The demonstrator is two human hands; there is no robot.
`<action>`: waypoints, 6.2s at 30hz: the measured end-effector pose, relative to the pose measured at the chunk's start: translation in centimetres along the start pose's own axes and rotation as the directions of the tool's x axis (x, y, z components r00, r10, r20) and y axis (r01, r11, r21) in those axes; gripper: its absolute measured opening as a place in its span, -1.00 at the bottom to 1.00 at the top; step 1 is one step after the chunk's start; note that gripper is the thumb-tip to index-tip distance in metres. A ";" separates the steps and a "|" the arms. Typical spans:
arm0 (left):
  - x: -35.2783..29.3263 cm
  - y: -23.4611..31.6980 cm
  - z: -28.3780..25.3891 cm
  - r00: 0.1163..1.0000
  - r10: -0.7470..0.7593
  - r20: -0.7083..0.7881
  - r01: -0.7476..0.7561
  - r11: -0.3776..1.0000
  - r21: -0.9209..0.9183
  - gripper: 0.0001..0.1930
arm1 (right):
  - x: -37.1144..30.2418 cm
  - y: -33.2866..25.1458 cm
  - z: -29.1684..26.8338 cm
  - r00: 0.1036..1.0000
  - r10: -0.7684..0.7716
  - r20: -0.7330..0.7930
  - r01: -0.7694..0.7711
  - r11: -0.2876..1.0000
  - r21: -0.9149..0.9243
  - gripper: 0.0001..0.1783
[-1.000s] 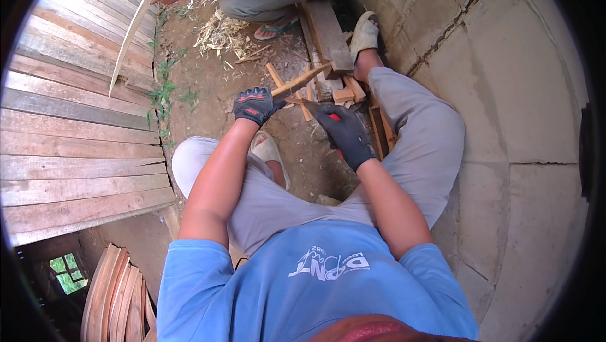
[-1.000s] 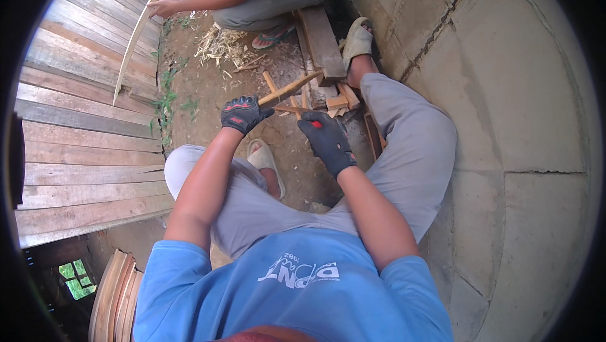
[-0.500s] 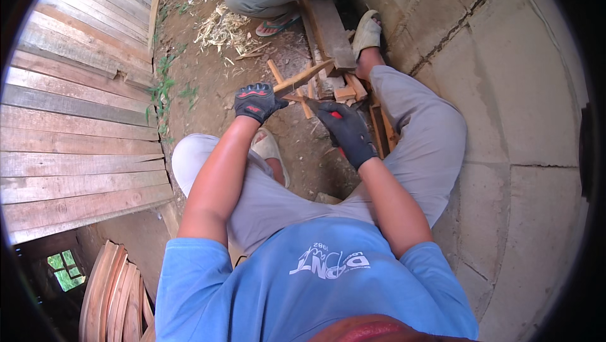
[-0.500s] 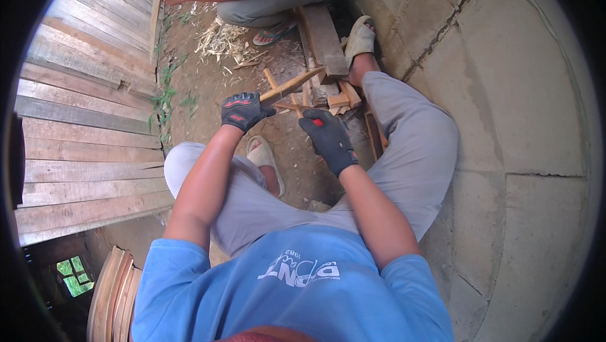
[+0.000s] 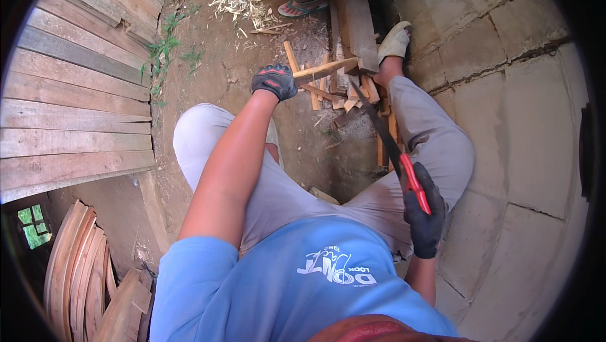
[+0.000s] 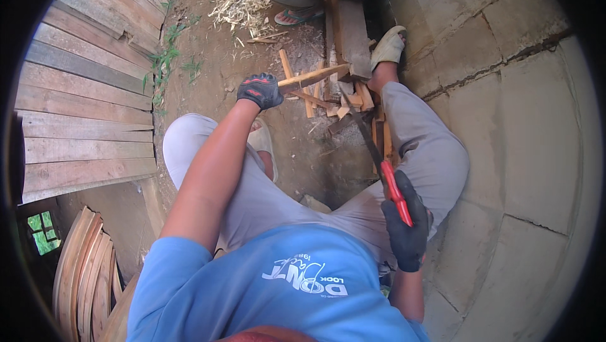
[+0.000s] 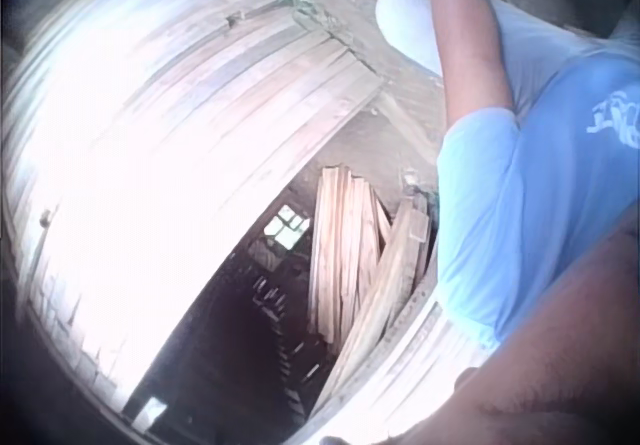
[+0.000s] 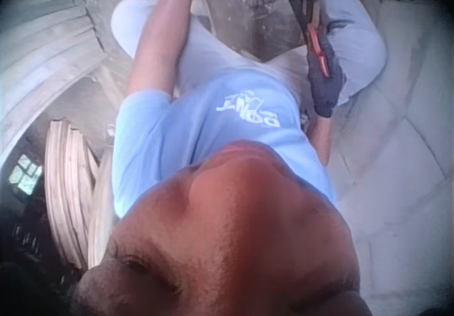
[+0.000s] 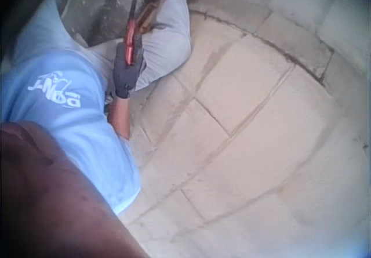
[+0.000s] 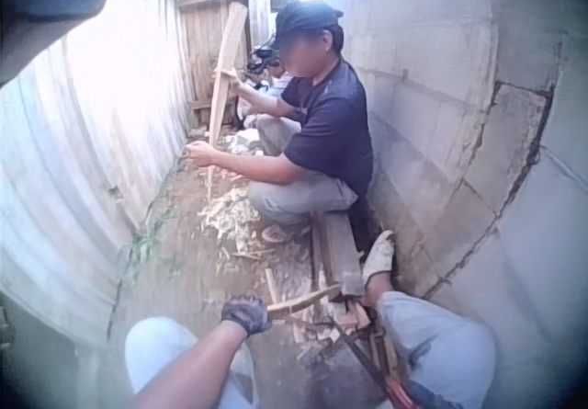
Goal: The person sits on the ground and uses a red-handled machete to split small pieces of wood. They hold the wood with their left hand and strike it with the machete in their right hand, creating smaller wood chips and shavings.
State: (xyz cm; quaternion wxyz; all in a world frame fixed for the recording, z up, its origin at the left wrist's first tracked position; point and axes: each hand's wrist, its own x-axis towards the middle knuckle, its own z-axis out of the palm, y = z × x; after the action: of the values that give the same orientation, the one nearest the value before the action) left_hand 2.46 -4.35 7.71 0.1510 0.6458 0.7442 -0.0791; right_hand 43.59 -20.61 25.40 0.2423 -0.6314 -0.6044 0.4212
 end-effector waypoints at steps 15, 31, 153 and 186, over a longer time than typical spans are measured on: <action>-0.1 2.1 -0.1 0.990 -0.111 0.082 0.112 0.994 -0.006 -0.57 | 16.5 -2.2 12.4 0.862 -0.507 0.004 0.500 0.852 0.157 -0.44; 0.6 0.8 1.6 0.994 -0.108 -0.003 0.108 0.990 -0.088 -0.59 | 28.8 -0.5 25.9 0.984 -0.177 0.000 0.162 0.899 0.407 -0.52; 3.0 1.1 1.4 0.979 -0.187 0.086 0.195 0.977 -0.087 -0.62 | 17.0 2.1 14.8 0.962 -0.271 0.024 0.253 0.926 0.281 -0.53; 4.5 0.3 1.8 0.977 -0.161 0.140 0.178 0.977 -0.121 -0.62 | 19.2 0.9 16.8 0.953 -0.301 0.019 0.290 0.931 0.222 -0.53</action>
State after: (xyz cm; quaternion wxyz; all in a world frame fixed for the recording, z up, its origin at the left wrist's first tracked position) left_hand 2.47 -0.64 4.59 0.2344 0.5618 0.7889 -0.0839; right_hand 28.60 -5.57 11.26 0.3545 -0.4917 -0.6490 0.4597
